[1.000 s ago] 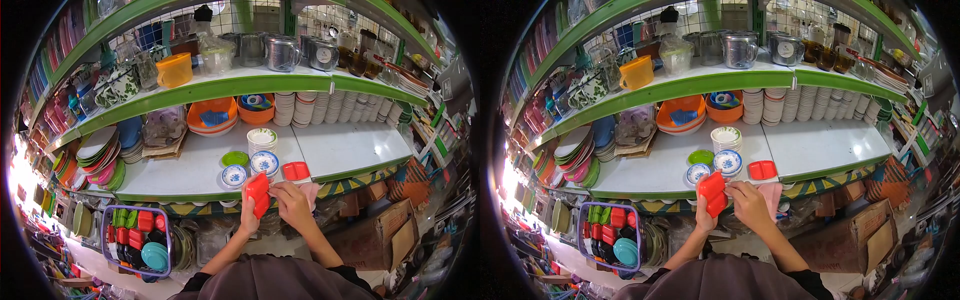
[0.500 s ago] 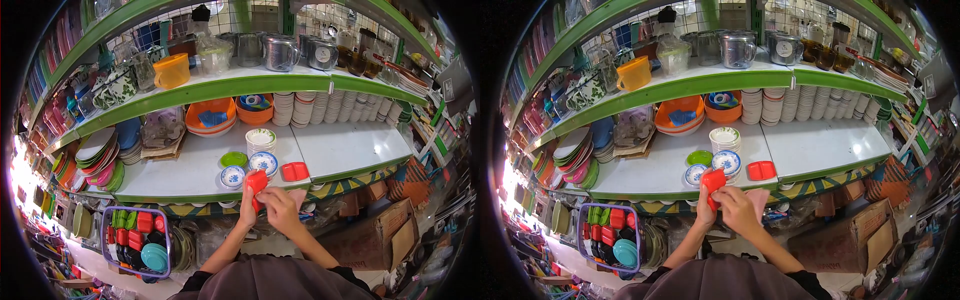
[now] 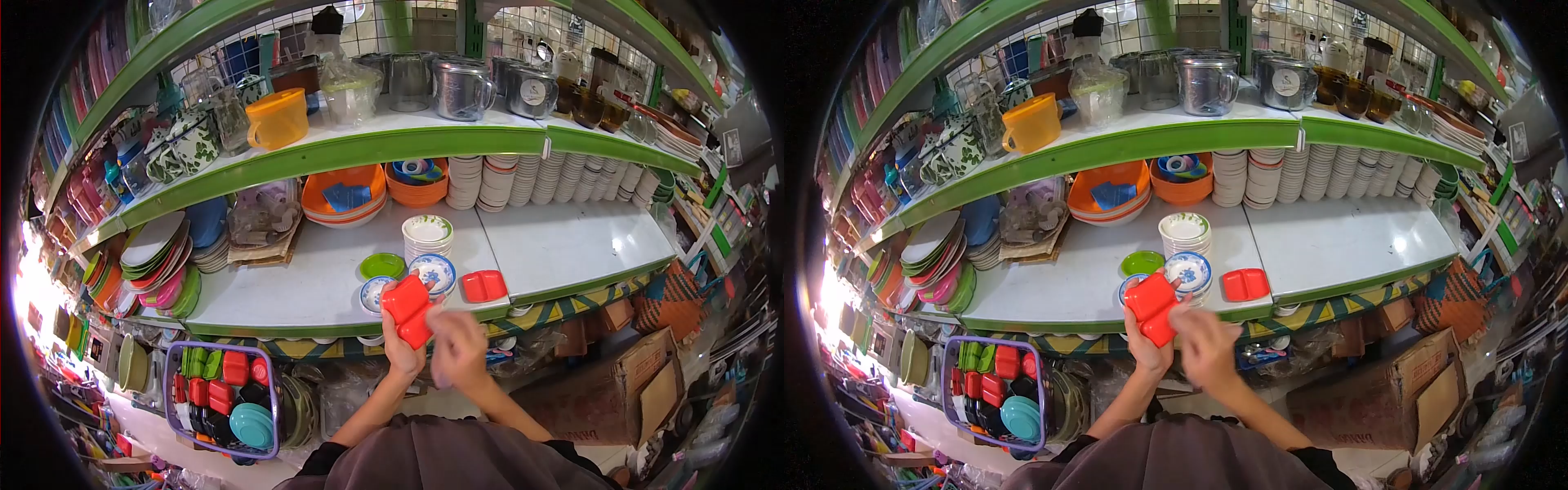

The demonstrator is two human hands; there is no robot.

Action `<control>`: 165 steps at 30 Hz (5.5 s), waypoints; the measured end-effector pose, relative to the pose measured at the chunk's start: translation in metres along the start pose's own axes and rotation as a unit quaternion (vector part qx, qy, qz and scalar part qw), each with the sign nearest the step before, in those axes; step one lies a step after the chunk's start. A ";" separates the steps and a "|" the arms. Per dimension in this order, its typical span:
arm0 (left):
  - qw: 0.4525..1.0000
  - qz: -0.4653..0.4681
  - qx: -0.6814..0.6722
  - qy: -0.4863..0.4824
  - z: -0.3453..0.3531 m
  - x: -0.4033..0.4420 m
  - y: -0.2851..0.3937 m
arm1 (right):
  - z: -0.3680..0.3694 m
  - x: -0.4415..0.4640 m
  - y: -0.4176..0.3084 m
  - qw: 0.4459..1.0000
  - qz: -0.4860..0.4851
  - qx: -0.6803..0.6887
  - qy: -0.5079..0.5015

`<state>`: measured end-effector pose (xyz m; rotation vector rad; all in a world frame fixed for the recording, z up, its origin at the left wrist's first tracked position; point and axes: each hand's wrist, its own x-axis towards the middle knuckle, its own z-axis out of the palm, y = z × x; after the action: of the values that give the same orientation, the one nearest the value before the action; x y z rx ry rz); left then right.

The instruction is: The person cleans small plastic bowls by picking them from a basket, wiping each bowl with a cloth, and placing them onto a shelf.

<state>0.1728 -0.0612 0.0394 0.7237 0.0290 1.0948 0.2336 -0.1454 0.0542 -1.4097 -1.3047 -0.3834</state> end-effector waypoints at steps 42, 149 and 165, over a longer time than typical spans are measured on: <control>0.993 -0.113 -0.030 -0.023 0.000 0.016 -0.014 | 0.009 0.000 -0.017 0.999 0.014 -0.007 -0.049; 0.643 0.169 0.747 0.021 -0.130 -0.133 0.069 | 0.061 -0.082 0.059 0.825 0.361 0.369 -0.229; 0.409 0.173 0.811 0.380 -0.306 -0.113 0.234 | 0.316 -0.125 -0.095 0.618 0.454 0.563 -0.308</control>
<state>-0.1794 0.0653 -0.1057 1.9028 2.1341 1.4932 -0.0218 0.0393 -0.1038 -0.8316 -0.7786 1.5109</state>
